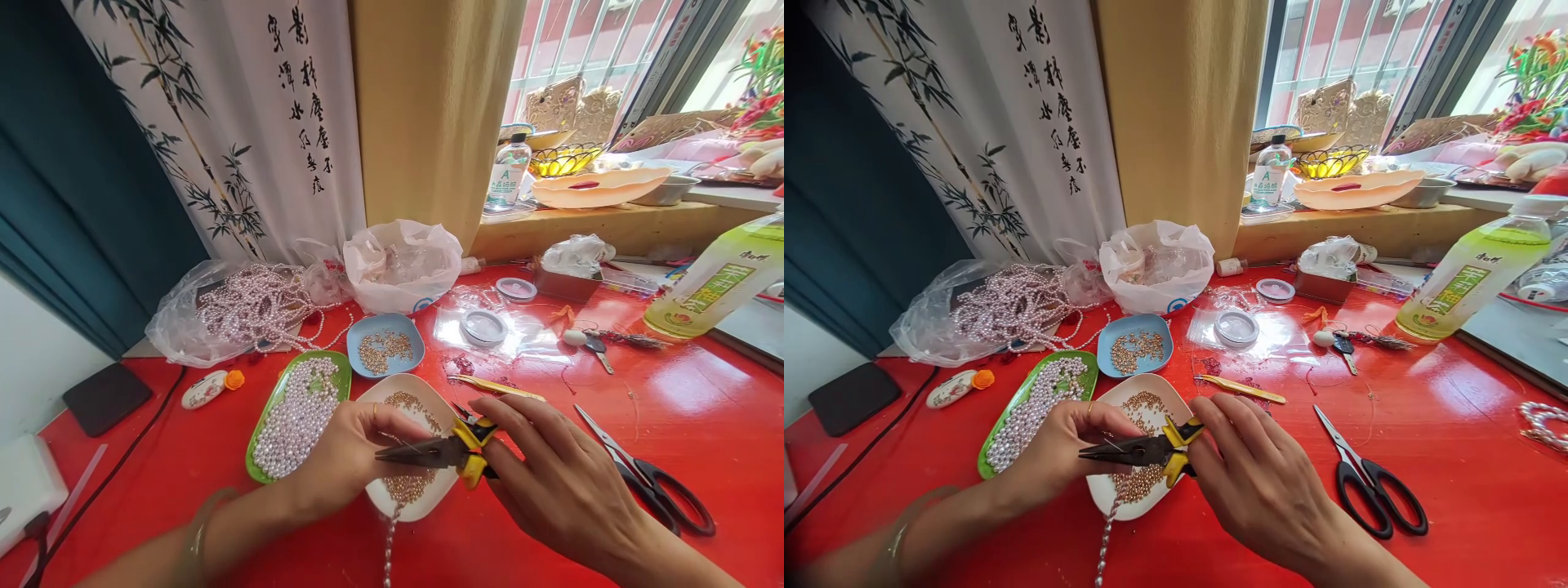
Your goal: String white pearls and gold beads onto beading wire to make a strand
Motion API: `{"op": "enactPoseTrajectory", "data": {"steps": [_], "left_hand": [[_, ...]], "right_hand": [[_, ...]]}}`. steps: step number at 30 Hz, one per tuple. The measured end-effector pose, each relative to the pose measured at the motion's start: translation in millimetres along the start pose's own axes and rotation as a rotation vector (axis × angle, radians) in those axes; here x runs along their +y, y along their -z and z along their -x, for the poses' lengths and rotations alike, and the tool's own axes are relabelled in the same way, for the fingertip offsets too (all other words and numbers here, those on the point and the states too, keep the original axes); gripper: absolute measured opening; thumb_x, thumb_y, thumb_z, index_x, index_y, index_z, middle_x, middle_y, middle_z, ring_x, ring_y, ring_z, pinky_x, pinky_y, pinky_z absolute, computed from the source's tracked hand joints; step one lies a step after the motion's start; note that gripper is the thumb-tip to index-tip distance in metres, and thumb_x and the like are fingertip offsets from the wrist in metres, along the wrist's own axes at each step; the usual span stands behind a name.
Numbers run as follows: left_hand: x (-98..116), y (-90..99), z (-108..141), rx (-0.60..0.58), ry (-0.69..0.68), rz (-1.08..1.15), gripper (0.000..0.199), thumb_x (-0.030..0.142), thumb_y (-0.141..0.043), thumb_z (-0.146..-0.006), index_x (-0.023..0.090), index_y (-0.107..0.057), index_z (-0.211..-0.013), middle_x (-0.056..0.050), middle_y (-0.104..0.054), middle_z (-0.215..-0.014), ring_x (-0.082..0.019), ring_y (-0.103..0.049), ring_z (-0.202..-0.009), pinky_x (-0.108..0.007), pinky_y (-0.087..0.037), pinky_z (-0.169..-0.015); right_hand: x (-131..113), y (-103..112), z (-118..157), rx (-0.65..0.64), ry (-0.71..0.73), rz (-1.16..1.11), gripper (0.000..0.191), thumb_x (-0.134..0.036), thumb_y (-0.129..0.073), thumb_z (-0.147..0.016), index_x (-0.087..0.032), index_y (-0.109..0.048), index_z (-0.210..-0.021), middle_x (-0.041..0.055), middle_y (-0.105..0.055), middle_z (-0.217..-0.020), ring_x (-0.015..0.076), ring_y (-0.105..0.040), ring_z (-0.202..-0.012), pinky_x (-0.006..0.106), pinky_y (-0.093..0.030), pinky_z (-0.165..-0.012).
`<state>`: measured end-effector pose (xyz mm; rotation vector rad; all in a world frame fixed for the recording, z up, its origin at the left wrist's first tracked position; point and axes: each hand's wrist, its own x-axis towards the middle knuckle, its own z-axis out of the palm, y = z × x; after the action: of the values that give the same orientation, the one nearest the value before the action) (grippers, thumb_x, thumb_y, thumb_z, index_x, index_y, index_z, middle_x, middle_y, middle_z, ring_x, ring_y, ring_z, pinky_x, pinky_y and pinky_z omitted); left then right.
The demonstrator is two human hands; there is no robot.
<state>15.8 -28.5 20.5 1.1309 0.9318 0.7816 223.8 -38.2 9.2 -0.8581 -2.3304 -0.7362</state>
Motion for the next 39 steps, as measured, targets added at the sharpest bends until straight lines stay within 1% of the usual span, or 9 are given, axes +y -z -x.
{"op": "enactPoseTrajectory", "data": {"steps": [6,9,13,18,24,29,34,36,39], "left_hand": [[-3.3,1.1,-2.5,-0.023,0.067,0.056,0.024,0.016,-0.076,-0.049,0.014,-0.069,-0.072,-0.006,-0.07,-0.078,-0.019,-0.065,-0.074,-0.029,-0.053,-0.068],[-2.6,0.5,-2.4,-0.032,0.064,0.057,0.024,0.015,-0.076,-0.049,0.014,-0.069,-0.072,-0.006,-0.07,-0.078,-0.019,-0.065,-0.075,-0.028,-0.052,-0.068],[-0.5,-2.0,-1.2,-0.028,0.071,0.041,0.02,0.015,-0.076,-0.05,0.016,-0.069,-0.069,-0.004,-0.07,-0.075,-0.018,-0.064,-0.073,-0.028,-0.051,-0.069],[1.2,-2.9,0.3,-0.023,0.06,-0.008,0.018,0.016,-0.074,-0.053,0.015,-0.069,-0.071,-0.004,-0.07,-0.074,-0.017,-0.064,-0.071,-0.028,-0.05,-0.069],[0.0,-0.5,-2.0,-0.038,0.041,0.033,0.015,0.015,-0.072,-0.055,0.016,-0.069,-0.07,-0.002,-0.069,-0.069,-0.014,-0.062,-0.067,-0.024,-0.046,-0.067],[-0.2,-2.2,-3.5,-0.008,0.075,0.081,0.015,0.012,-0.072,-0.054,0.015,-0.066,-0.068,0.0,-0.067,-0.064,-0.01,-0.059,-0.06,-0.021,-0.044,-0.061],[0.4,-5.8,-3.6,0.044,0.113,0.112,0.019,0.014,-0.074,-0.052,0.012,-0.066,-0.068,-0.004,-0.068,-0.069,-0.013,-0.059,-0.063,-0.025,-0.044,-0.065],[0.6,-6.4,-3.3,0.038,0.125,0.133,0.019,0.015,-0.074,-0.051,0.011,-0.067,-0.068,-0.005,-0.068,-0.07,-0.014,-0.06,-0.064,-0.026,-0.044,-0.066],[1.1,-6.2,-2.6,0.009,0.141,0.142,0.02,0.017,-0.074,-0.052,0.011,-0.068,-0.07,-0.005,-0.067,-0.069,-0.013,-0.059,-0.064,-0.025,-0.044,-0.066]], "right_hand": [[0.0,1.0,-1.2,0.028,0.016,-0.048,0.018,-0.007,-0.042,-0.074,-0.014,-0.055,-0.065,0.0124,-0.061,-0.085,0.0289,-0.053,-0.095,0.04,-0.048,-0.073],[-0.2,0.9,-0.7,0.011,0.015,-0.043,0.019,-0.008,-0.039,-0.074,-0.016,-0.053,-0.065,0.0114,-0.061,-0.084,0.0235,-0.057,-0.082,0.035,-0.048,-0.067],[-1.7,-1.3,2.0,-0.027,0.006,-0.115,0.02,-0.006,-0.035,-0.072,-0.017,-0.05,-0.064,0.0093,-0.059,-0.072,0.0193,-0.057,-0.068,0.03,-0.047,-0.056],[-5.6,0.1,0.7,-0.118,-0.081,-0.327,0.018,-0.005,-0.035,-0.067,-0.017,-0.049,-0.068,0.0095,-0.059,-0.074,0.0171,-0.055,-0.06,0.027,-0.045,-0.048],[-11.3,6.3,-3.3,-0.141,-0.218,-0.459,0.025,-0.005,-0.035,-0.063,-0.018,-0.053,-0.072,0.0067,-0.062,-0.071,0.0148,-0.056,-0.054,0.023,-0.045,-0.044],[-14.6,2.5,1.8,-0.167,-0.277,-0.471,0.033,-0.002,-0.035,-0.065,-0.02,-0.057,-0.082,0.0037,-0.065,-0.073,0.0147,-0.058,-0.054,0.022,-0.045,-0.042],[-15.1,10.6,-4.8,-0.196,-0.23,-0.411,0.034,-0.001,-0.036,-0.067,-0.023,-0.058,-0.081,0.0001,-0.064,-0.066,0.0145,-0.057,-0.05,0.024,-0.046,-0.046],[-15.3,14.0,-8.7,-0.18,-0.235,-0.413,0.035,0.0,-0.036,-0.065,-0.023,-0.058,-0.081,0.0002,-0.065,-0.066,0.0143,-0.058,-0.05,0.023,-0.046,-0.045],[-16.4,13.5,-11.7,-0.081,-0.253,-0.445,0.038,0.0,-0.035,-0.059,-0.023,-0.057,-0.079,-0.0008,-0.065,-0.063,0.0131,-0.057,-0.046,0.021,-0.044,-0.039]]}}
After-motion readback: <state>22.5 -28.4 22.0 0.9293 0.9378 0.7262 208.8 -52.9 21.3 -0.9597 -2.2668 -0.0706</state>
